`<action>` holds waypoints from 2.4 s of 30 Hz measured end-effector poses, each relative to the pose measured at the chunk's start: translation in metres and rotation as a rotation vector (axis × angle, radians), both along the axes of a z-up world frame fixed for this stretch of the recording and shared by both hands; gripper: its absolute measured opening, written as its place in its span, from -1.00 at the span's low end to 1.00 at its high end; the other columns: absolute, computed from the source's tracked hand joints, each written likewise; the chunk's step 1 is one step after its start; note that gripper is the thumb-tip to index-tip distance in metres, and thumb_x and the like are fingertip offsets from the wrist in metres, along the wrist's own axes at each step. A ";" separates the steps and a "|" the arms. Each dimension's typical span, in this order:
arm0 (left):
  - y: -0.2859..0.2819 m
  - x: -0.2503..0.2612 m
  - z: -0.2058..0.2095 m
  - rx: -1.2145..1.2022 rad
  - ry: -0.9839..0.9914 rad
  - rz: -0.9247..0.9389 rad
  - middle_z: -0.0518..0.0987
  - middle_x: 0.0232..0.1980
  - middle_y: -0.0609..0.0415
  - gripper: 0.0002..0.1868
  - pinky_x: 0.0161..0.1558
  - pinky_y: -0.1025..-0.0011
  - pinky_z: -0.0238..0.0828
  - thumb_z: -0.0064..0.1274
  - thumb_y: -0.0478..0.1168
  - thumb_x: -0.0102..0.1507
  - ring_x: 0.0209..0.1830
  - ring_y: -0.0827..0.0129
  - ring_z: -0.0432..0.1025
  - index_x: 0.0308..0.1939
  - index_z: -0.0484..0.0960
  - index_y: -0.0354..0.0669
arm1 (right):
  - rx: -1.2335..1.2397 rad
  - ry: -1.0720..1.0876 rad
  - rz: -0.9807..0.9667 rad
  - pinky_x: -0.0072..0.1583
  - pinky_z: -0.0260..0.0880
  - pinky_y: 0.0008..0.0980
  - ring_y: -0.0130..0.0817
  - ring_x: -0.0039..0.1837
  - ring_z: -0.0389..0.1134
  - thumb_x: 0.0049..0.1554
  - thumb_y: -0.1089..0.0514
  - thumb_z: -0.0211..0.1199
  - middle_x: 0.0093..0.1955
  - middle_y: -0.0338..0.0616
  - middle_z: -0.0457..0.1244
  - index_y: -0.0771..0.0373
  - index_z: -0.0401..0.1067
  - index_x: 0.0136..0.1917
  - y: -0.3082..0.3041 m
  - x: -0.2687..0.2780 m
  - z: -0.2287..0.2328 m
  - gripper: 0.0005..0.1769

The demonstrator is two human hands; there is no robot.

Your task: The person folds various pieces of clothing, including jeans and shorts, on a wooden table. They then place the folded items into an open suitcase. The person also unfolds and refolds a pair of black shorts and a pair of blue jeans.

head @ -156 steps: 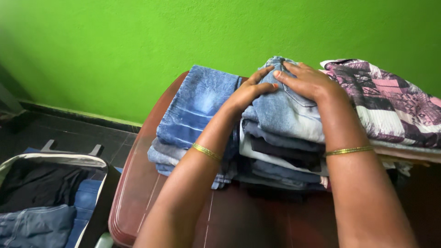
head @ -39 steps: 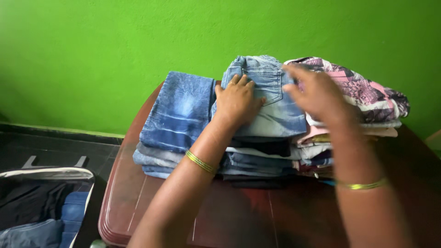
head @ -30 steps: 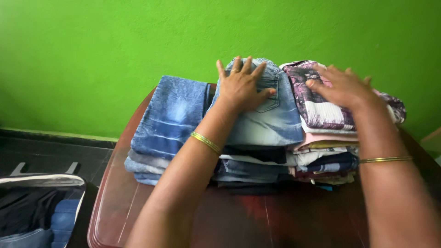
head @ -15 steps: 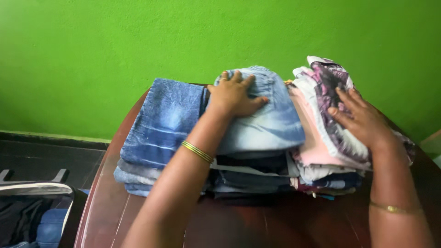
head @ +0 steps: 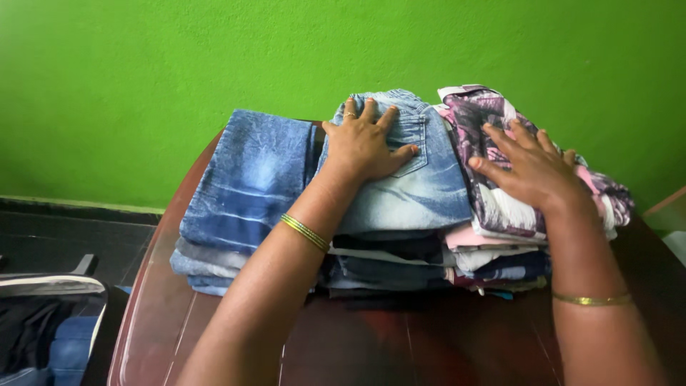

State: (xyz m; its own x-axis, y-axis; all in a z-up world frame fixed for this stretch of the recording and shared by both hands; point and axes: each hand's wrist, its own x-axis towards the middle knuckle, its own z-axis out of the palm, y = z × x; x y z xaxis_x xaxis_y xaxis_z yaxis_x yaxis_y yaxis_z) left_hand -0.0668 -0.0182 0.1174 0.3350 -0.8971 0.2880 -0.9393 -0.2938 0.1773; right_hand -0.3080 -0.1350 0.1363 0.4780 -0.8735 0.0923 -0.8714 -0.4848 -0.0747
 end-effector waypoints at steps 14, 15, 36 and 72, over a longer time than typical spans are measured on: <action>0.023 -0.034 0.009 0.096 -0.087 -0.050 -0.15 0.67 -0.06 -0.02 0.41 -0.45 -0.61 -0.34 0.57 0.22 0.66 -0.10 -0.32 0.61 -0.03 0.26 | 0.025 0.065 -0.034 0.57 -0.54 0.30 -0.09 0.72 -0.47 0.00 -0.67 -0.30 0.74 -0.49 -0.43 -0.56 -0.22 0.62 0.003 0.016 0.006 -0.05; 0.020 -0.033 0.009 0.077 -0.088 -0.051 -0.14 0.67 -0.06 -0.03 0.41 -0.45 -0.61 -0.34 0.56 0.22 0.66 -0.10 -0.31 0.60 -0.02 0.27 | 0.024 0.074 -0.031 0.56 -0.54 0.31 -0.08 0.71 -0.47 0.00 -0.67 -0.31 0.74 -0.47 -0.44 -0.55 -0.24 0.62 -0.003 0.016 0.008 -0.04; 0.077 0.125 -0.066 -0.288 0.109 0.287 0.13 0.59 -0.01 -0.21 0.41 -0.44 -0.43 -0.18 0.34 0.29 0.62 -0.01 -0.10 0.54 0.18 0.16 | -0.190 -0.152 0.305 0.46 -0.46 0.49 0.23 0.64 -0.36 0.09 -0.67 -0.32 0.69 -0.13 -0.25 -0.36 -0.09 0.62 0.074 0.155 -0.004 -0.08; 0.124 -0.017 -0.100 -0.770 0.637 -0.192 0.44 0.37 -0.39 -0.24 0.36 0.14 0.26 0.16 0.02 0.29 0.40 -0.13 0.35 0.43 0.30 -0.34 | -0.133 -0.155 0.248 0.50 -0.58 0.47 0.15 0.69 -0.44 0.08 -0.68 -0.40 0.73 -0.28 -0.34 -0.48 -0.17 0.63 0.076 0.162 -0.028 -0.09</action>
State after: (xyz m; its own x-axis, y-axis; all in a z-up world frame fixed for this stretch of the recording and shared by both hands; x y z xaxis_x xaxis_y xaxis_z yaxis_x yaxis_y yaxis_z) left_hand -0.0836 0.1061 0.0174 0.4978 -0.5980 0.6281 -0.6234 0.2568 0.7385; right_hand -0.1459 -0.0591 0.1082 0.6458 -0.7078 0.2862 -0.7089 -0.6951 -0.1196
